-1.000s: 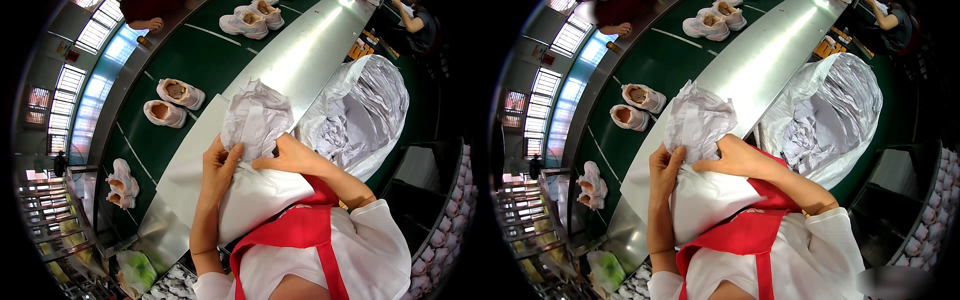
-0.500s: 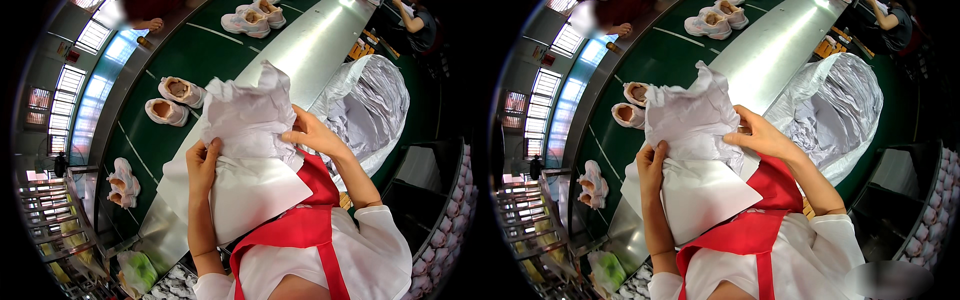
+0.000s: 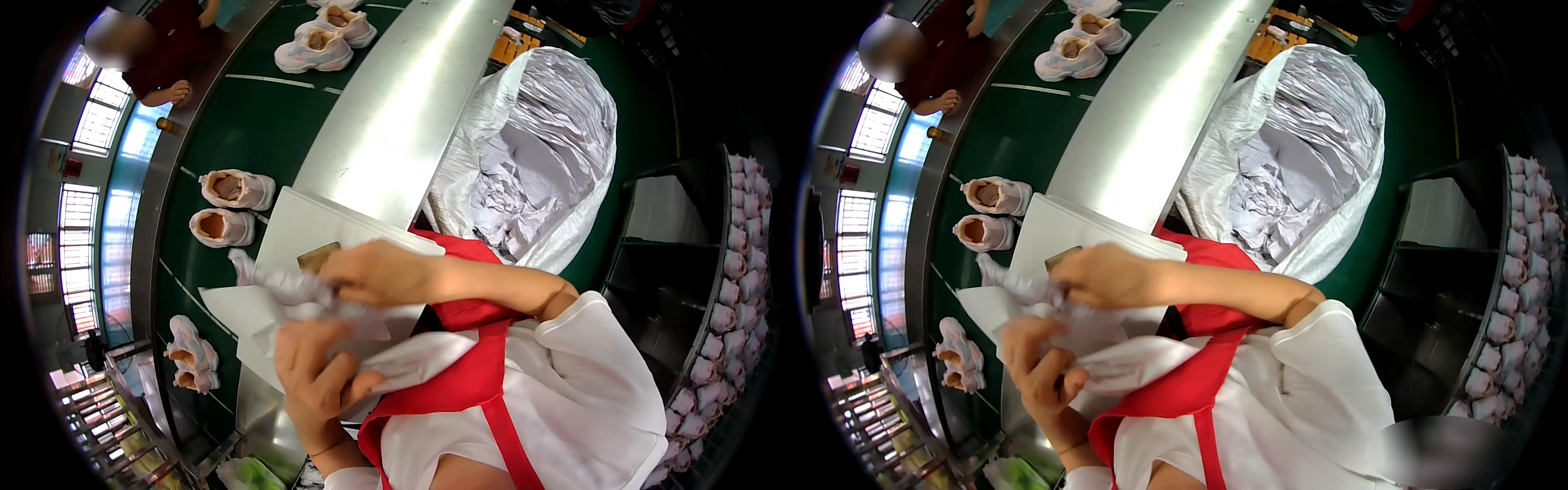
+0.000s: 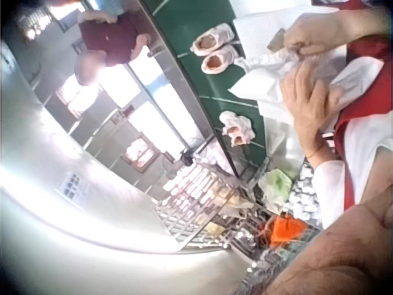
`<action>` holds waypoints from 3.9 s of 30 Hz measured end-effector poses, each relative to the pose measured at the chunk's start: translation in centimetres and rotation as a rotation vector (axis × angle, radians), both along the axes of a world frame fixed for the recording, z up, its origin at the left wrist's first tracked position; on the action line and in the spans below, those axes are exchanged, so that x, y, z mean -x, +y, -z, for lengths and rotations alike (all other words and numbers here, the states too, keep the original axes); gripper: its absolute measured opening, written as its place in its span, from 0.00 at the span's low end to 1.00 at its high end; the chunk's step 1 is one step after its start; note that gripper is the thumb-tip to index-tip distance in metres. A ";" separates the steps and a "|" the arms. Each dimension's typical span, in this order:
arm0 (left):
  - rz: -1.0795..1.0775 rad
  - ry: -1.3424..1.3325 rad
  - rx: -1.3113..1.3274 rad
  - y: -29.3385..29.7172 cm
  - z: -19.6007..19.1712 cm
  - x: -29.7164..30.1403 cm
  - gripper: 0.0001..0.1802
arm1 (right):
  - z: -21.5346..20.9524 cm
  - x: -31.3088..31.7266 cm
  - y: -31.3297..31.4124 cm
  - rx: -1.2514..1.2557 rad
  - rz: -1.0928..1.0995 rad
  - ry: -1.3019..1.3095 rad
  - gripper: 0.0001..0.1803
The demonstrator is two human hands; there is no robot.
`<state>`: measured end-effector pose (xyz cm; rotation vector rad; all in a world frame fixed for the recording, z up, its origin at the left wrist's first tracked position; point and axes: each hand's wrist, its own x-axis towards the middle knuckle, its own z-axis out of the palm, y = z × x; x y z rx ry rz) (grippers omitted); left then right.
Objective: The person takes white tissue paper from a large bag, crumples it, and stuffs it into the toe box of white shoes moving along a conveyor belt. The person repeats this process for multiple pairs of shoes.
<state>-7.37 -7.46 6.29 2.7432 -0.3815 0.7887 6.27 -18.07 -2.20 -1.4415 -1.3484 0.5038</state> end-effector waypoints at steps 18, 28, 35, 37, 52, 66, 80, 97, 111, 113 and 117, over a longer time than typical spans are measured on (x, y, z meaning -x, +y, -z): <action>-0.482 0.183 0.194 3.5 3.6 1.4 0.14 | 15.4 -10.9 -15.7 0.162 0.871 0.557 0.12; -0.490 0.224 0.203 3.5 4.3 0.2 0.15 | 33.1 -3.1 -28.2 1.145 0.694 -0.604 0.20; -0.474 0.246 0.197 3.6 4.0 0.6 0.12 | 23.2 -12.2 -26.7 0.510 1.315 -0.543 0.25; -0.476 0.230 0.212 3.5 4.0 0.8 0.12 | 22.4 -14.7 -27.5 0.516 1.497 -0.654 0.26; -0.263 0.248 0.208 3.1 3.0 0.4 0.14 | 21.0 -16.6 -25.0 0.879 1.420 -0.335 0.12; -0.173 -0.019 0.074 -0.8 0.9 0.2 0.08 | -8.5 -4.4 -2.1 0.219 -0.299 -0.208 0.11; -0.774 -0.368 0.166 3.1 0.3 3.4 0.28 | -13.4 -0.3 -1.4 -0.264 -0.119 -0.456 0.45; -0.532 -0.365 0.746 2.7 2.0 2.7 0.58 | -4.4 0.6 5.8 0.105 -0.058 0.271 0.31; 0.009 0.260 2.150 4.4 7.9 5.4 0.57 | -8.9 1.4 2.8 -0.729 -0.295 -0.776 0.11; 0.134 0.121 2.300 4.5 8.4 3.5 0.58 | -7.7 4.0 3.0 -0.792 -0.512 -0.844 0.13; 0.452 0.207 2.265 4.2 5.8 2.1 0.48 | -5.6 4.3 3.8 -0.719 -0.659 -0.787 0.19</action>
